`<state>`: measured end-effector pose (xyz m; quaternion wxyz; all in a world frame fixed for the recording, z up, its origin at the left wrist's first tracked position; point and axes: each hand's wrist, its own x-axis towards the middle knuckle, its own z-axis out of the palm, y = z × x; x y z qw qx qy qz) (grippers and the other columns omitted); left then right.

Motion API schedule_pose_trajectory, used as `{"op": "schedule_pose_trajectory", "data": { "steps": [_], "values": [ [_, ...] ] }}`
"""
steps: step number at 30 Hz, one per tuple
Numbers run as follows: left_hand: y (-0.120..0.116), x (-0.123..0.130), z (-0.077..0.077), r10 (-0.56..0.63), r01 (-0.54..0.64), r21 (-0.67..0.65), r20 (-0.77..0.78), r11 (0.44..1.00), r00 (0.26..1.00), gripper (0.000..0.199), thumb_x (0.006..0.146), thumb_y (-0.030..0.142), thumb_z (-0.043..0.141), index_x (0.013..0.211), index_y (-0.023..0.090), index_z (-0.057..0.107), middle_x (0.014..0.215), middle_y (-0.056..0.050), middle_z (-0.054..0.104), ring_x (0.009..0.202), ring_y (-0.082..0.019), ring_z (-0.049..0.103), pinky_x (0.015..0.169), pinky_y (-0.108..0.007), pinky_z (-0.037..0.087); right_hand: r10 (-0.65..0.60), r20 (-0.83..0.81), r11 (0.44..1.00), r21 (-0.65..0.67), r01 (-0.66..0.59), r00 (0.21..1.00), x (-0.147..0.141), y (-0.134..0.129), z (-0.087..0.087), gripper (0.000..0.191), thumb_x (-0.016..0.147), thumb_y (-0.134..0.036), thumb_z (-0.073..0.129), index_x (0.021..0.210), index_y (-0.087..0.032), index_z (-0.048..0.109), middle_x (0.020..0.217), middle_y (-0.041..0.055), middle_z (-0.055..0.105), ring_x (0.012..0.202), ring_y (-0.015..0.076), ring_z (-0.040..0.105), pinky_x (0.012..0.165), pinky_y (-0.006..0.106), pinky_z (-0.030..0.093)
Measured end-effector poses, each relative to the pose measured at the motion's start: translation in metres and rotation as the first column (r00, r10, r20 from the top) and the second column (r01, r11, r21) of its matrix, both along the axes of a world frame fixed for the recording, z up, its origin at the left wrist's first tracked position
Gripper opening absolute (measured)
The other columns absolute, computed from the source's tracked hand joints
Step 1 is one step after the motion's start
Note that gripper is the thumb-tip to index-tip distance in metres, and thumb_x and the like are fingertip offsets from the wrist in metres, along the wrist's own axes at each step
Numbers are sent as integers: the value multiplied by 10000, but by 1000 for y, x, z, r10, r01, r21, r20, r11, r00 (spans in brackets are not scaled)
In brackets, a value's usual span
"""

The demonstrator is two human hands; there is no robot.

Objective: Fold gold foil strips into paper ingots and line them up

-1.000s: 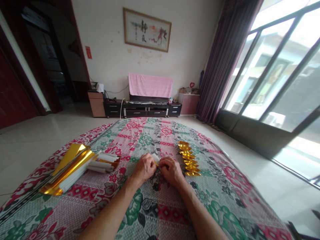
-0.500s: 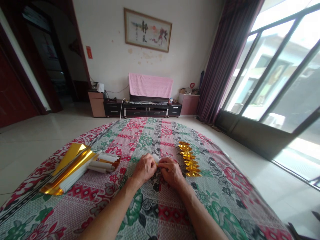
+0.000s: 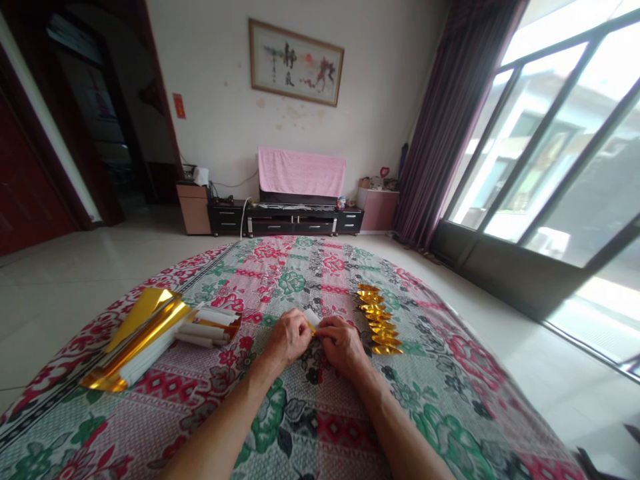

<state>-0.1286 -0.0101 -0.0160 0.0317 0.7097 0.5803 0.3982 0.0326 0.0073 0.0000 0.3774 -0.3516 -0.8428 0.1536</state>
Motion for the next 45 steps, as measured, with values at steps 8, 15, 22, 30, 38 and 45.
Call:
{"op": "schedule_pose_trajectory", "data": {
  "steps": [8,15,22,30,38,45],
  "values": [
    [1,0,-1,13,-12,13,-11,1000,1000,146,717,93,491,598,176,496,702,-23,552,720,-130,535,700,-240,412,2,-8,1000,0,-2,1000,0,-1,1,351,665,-49,463,780,-238,735,875,28,651,817,136,593,773,243,455],
    [-2,1,3,1,-2,-17,-22,1000,1000,100,707,98,509,652,180,524,715,-12,535,707,-131,508,687,-243,394,-1,-7,1000,5,1,1000,0,0,0,335,670,-56,470,775,-233,734,878,30,653,825,142,592,778,253,452],
    [-3,1,3,-2,2,-28,-31,1000,1000,118,722,98,495,652,180,541,730,-17,537,740,-137,515,721,-254,400,-6,-59,1000,-14,5,998,0,0,0,303,665,-53,471,735,-210,721,850,28,657,792,134,596,758,238,452],
    [0,0,1,-2,1,-42,-27,999,1000,108,722,108,498,659,181,545,740,-19,544,746,-137,516,727,-254,404,61,-8,998,-9,-61,998,3,-2,0,391,671,-49,463,876,-265,716,922,18,629,874,138,571,804,248,428],
    [-1,0,1,-8,7,-46,-28,999,1000,112,724,104,494,657,180,542,745,-22,546,746,-139,519,732,-259,408,34,14,999,10,-34,999,0,-3,0,389,669,-47,461,862,-258,724,878,27,625,841,145,558,787,259,431],
    [-1,-3,2,-41,40,-53,-18,998,999,115,706,78,502,686,178,556,764,-21,551,755,-141,522,724,-260,411,21,5,1000,12,-21,1000,0,-1,-2,369,679,-57,472,852,-257,729,873,29,624,833,146,558,779,259,437]
  ]
}}
